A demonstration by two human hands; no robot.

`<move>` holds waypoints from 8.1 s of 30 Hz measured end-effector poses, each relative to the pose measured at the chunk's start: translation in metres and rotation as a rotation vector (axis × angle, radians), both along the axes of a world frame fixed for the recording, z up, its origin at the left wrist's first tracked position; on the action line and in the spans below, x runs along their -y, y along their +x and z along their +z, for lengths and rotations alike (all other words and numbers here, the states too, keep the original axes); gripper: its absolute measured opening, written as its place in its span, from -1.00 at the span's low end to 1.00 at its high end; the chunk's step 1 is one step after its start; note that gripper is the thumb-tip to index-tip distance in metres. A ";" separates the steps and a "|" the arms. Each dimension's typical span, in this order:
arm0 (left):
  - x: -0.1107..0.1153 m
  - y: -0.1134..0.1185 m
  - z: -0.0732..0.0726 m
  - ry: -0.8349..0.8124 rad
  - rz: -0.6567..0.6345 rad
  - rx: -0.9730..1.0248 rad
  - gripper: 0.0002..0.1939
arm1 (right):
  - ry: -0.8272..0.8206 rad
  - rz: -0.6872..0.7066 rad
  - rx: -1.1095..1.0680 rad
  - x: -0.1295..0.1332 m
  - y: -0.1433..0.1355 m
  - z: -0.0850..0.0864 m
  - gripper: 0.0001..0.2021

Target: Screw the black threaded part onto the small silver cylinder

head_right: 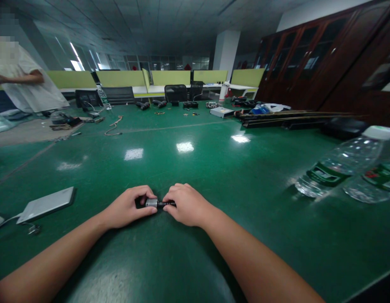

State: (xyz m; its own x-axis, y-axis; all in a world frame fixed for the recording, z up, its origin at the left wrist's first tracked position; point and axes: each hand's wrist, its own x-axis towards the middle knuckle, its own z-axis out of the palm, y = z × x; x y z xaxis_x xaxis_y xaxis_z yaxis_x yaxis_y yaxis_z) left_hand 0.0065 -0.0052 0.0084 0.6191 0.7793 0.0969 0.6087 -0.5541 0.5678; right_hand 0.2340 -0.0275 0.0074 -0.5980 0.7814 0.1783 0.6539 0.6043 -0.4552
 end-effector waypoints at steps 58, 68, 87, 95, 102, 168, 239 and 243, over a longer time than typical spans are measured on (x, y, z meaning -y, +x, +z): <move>0.000 -0.003 -0.001 -0.039 -0.003 0.008 -0.74 | -0.045 -0.093 0.047 -0.005 0.027 0.011 -0.86; 0.000 -0.003 0.000 -0.034 0.008 0.012 -0.75 | -0.116 -0.067 -0.307 -0.002 0.011 0.001 -0.55; 0.000 -0.003 -0.002 -0.021 0.002 0.019 -0.68 | 0.015 -0.100 -0.082 -0.001 -0.008 -0.005 -0.86; 0.000 0.000 0.000 -0.028 -0.016 0.013 -0.75 | 0.034 -0.037 -0.101 -0.001 -0.007 -0.008 -0.87; -0.002 -0.002 -0.003 -0.030 -0.035 0.018 -0.76 | 0.024 -0.014 -0.087 0.000 -0.009 -0.008 -0.85; -0.001 -0.002 -0.001 -0.061 -0.012 -0.010 -0.75 | -0.039 -0.075 0.005 -0.005 0.016 0.002 -0.88; -0.001 0.000 -0.004 0.034 -0.018 -0.023 -0.74 | -0.068 -0.097 -0.161 -0.002 -0.013 -0.011 -0.89; -0.001 0.000 -0.003 0.025 -0.026 -0.026 -0.74 | -0.074 -0.095 -0.169 -0.002 -0.012 -0.010 -0.88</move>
